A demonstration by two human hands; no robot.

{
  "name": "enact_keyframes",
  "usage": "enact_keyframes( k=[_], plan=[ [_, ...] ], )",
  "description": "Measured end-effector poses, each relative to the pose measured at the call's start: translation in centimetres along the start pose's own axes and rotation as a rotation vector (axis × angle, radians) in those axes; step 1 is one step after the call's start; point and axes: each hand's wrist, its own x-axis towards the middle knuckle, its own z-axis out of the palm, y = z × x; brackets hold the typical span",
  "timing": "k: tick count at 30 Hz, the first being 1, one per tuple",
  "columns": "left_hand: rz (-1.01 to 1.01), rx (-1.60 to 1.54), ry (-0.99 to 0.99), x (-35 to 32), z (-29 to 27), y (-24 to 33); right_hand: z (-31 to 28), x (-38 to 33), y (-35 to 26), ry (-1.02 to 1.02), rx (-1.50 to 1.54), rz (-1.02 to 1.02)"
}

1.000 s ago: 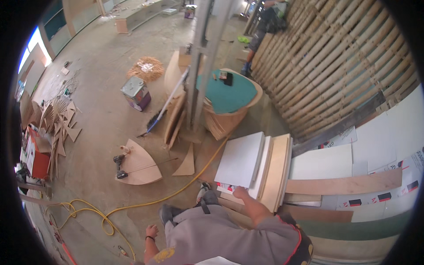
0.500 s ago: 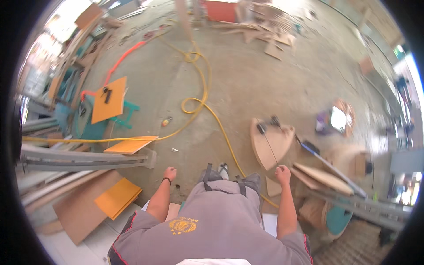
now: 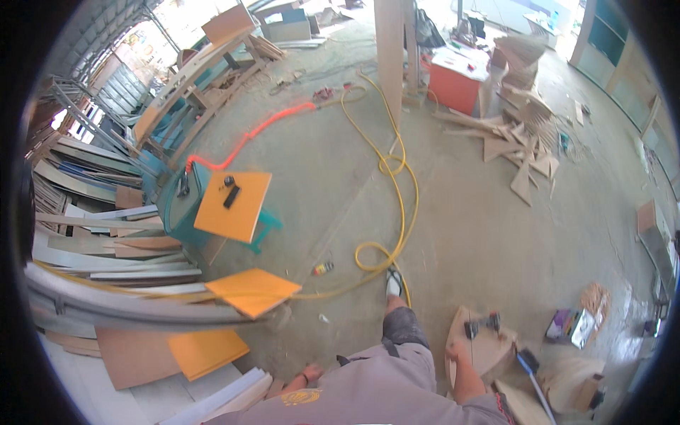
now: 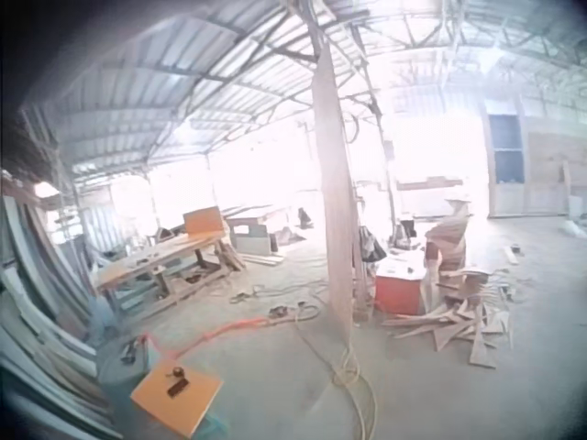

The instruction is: The person sorts through various pre-cut white and wooden panels inside a workshop, lifting them individually from a cluttered stack, carrying them across the open room, and organizing them onto a separate designated shelving rack.

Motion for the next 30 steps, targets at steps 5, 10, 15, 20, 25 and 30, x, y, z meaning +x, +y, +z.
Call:
enact_keyframes(
  k=[5, 10, 15, 20, 25, 30],
  plan=[
    [0.031, -0.103, 0.007, 2.9, -9.9, 6.9, -9.4, 6.9, -11.8, -0.017, 0.322, 0.36],
    [-0.148, -1.163, 0.337, 10.9, -28.5, 18.1, -22.4, 18.7, -34.4, 0.014, -0.161, -0.05],
    [-0.147, -0.777, 0.45, 20.0, -45.6, 26.4, -33.7, 30.2, -61.6, 0.39, -0.128, -0.474],
    [-0.162, -0.129, 0.327, 31.6, -57.4, 26.7, -40.9, 32.4, -87.7, 0.389, 0.27, -0.563],
    [-0.234, -0.212, -0.048, 41.0, -78.9, 28.4, -41.4, 38.4, -95.0, 0.201, -0.007, -0.45],
    [-0.136, -0.142, 0.516, 45.7, -109.2, 42.2, -44.9, 38.6, -100.5, 0.136, 0.1, -0.116]
  ],
)
